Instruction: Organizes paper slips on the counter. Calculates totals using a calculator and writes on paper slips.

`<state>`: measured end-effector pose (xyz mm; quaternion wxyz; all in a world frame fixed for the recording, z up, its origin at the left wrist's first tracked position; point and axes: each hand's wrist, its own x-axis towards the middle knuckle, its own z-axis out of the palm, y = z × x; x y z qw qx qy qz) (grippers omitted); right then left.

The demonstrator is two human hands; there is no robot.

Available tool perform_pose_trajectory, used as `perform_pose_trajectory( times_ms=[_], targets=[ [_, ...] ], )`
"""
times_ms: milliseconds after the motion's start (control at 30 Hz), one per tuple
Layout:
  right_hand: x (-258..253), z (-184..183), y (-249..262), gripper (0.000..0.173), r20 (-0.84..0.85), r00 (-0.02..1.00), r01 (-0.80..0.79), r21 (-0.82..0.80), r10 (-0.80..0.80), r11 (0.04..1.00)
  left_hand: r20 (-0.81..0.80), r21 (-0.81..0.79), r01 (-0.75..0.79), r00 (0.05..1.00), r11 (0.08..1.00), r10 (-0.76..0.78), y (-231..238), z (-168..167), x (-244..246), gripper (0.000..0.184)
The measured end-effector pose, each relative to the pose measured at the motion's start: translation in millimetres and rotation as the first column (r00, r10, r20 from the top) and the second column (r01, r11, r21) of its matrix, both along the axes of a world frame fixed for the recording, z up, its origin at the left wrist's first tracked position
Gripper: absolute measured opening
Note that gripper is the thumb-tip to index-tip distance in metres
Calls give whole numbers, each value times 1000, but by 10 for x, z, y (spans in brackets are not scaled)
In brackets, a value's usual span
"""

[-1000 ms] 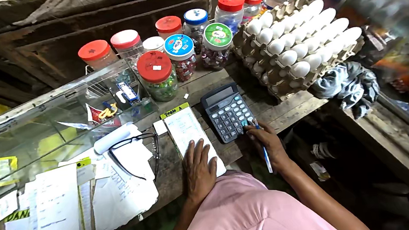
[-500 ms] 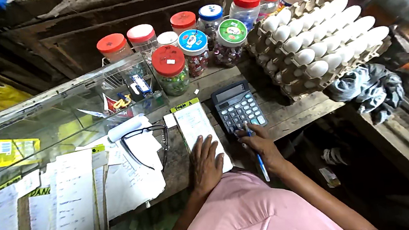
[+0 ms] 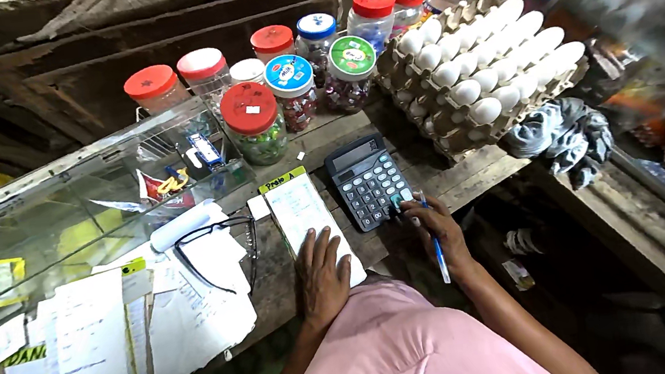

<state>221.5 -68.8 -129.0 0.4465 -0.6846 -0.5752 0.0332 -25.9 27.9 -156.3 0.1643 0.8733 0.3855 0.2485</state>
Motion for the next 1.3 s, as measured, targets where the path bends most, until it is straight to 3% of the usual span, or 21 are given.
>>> perform_pose_trajectory(
  times_ms=[200,333,467,667,800,867,1033,1300],
  targets=[
    [39,-32,74,26,58,998,17,-88,-12,996,20,-36,8,1000,999,-7,14,11,5,41],
    [-13,-5,195,26,84,996,-32,4,31,999,6,-60,10,1000,998,-9,4,31,4,41],
    [-46,-12,308,28,77,994,-72,-85,79,994,0,-32,10,1000,999,-10,10,10,-8,40],
    [-202,-2,225,27,67,985,-166,64,161,984,29,-16,-1,1000,1000,1,9,-11,11,39],
    [-322,-129,243,25,148,957,-246,-36,249,969,30,-26,-1,1000,1000,2,3,9,6,38],
    [-331,-89,232,26,156,958,-238,-42,241,970,31,-30,0,1000,1000,1,9,11,4,38],
    [-252,136,107,32,25,984,-179,149,177,973,36,-12,0,999,1000,0,15,3,-4,38],
    [-176,33,-40,36,-49,996,-61,159,70,985,63,-12,-3,998,1000,4,0,28,-6,35]
  ],
)
